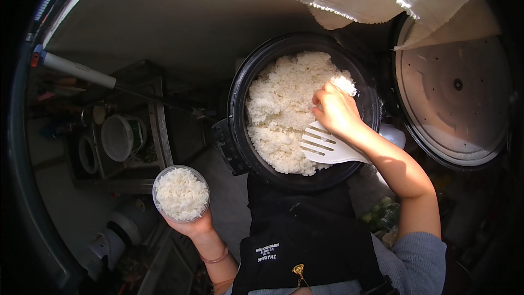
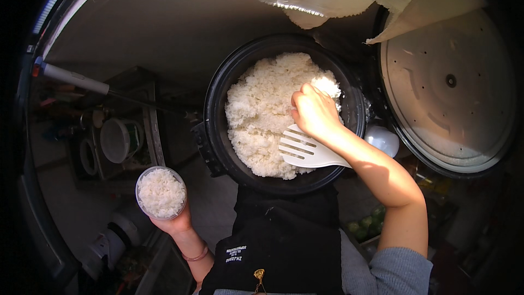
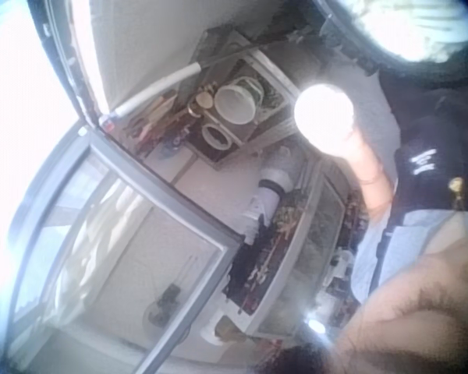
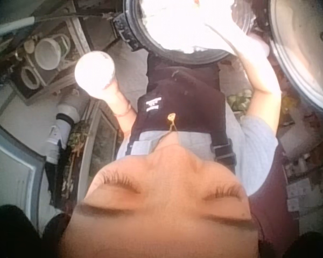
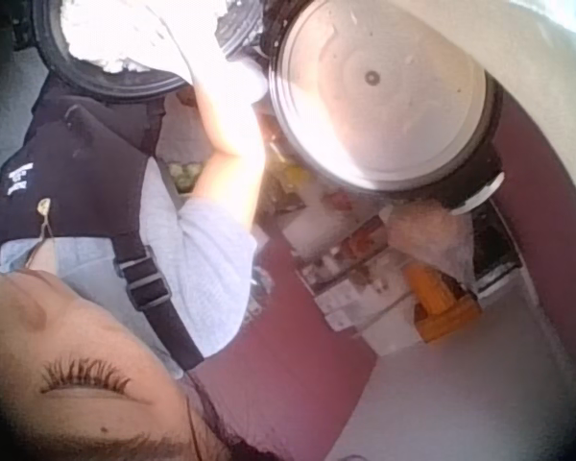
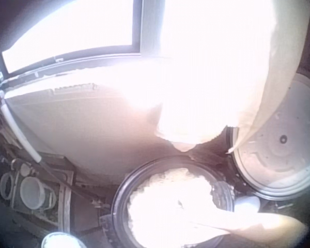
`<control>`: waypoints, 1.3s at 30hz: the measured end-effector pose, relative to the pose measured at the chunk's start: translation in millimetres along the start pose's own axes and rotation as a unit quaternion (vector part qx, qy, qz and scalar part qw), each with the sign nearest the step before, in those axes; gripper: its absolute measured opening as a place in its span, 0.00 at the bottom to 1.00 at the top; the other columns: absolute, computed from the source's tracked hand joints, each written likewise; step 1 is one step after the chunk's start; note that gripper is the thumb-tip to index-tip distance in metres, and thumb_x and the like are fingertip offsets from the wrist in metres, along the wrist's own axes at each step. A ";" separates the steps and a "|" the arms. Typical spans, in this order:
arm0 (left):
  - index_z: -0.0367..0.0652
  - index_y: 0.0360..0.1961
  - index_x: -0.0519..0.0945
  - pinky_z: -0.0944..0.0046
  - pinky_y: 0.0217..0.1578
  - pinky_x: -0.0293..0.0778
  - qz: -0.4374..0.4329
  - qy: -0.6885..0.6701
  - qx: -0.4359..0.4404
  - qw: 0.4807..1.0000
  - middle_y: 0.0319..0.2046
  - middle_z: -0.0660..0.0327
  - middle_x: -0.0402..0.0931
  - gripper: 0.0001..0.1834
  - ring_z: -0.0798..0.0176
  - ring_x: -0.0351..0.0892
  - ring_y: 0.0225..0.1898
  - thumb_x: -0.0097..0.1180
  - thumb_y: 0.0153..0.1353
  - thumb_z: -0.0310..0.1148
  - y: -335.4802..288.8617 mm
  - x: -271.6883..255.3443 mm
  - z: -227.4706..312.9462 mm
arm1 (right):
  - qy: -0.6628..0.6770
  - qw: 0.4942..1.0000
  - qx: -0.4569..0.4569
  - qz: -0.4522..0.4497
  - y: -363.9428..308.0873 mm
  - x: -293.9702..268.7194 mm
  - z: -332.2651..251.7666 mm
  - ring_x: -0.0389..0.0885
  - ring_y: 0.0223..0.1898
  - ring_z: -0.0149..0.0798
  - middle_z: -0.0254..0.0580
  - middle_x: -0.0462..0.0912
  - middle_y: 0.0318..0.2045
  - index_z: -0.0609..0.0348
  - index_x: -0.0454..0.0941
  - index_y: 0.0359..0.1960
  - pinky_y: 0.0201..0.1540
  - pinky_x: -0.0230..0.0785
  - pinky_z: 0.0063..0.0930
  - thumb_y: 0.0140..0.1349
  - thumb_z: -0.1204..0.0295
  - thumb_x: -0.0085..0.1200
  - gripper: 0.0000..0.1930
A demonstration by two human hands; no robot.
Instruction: The person scoops cooked rice from a rice cooker into a small bowl using a rice paddle. Then they move to a prep area, pour broth from a pot into a bowl, add sauce from a squeeze bottle, and stir the contents with a ladle.
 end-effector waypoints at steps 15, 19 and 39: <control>0.46 0.63 0.73 0.43 0.63 0.66 0.022 -0.008 0.001 1.000 0.63 0.56 0.71 0.30 0.49 0.69 0.64 0.42 0.68 0.55 -0.2 1.9 0.7 | -0.001 1.000 0.008 0.020 9.6 8.2 -3.3 0.79 0.40 0.52 0.48 0.77 0.32 0.60 0.80 0.26 0.43 0.73 0.43 0.48 0.75 0.55 0.04; 0.47 0.62 0.73 0.43 0.62 0.67 0.024 -0.004 0.007 1.000 0.63 0.56 0.71 0.30 0.49 0.70 0.63 0.41 0.68 0.55 -0.1 0.6 1.6 | 0.045 0.997 -0.019 0.063 2.7 -4.5 -0.6 0.78 0.36 0.49 0.47 0.76 0.33 0.61 0.79 0.27 0.41 0.72 0.41 0.49 0.76 0.57 0.03; 0.46 0.62 0.72 0.44 0.62 0.68 -0.021 0.017 -0.007 1.000 0.63 0.56 0.71 0.30 0.48 0.70 0.63 0.40 0.69 0.53 2.8 8.5 3.5 | -0.246 0.938 0.238 0.060 -284.3 -61.9 103.0 0.75 0.52 0.54 0.54 0.71 0.59 0.61 0.80 0.48 0.54 0.67 0.41 0.53 0.84 0.53 0.19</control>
Point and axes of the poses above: each hand's wrist, its own y-axis towards the middle knuckle, its own x-axis out of the palm, z = x × y, the point moved 5 cm from there along y, towards the middle knuckle
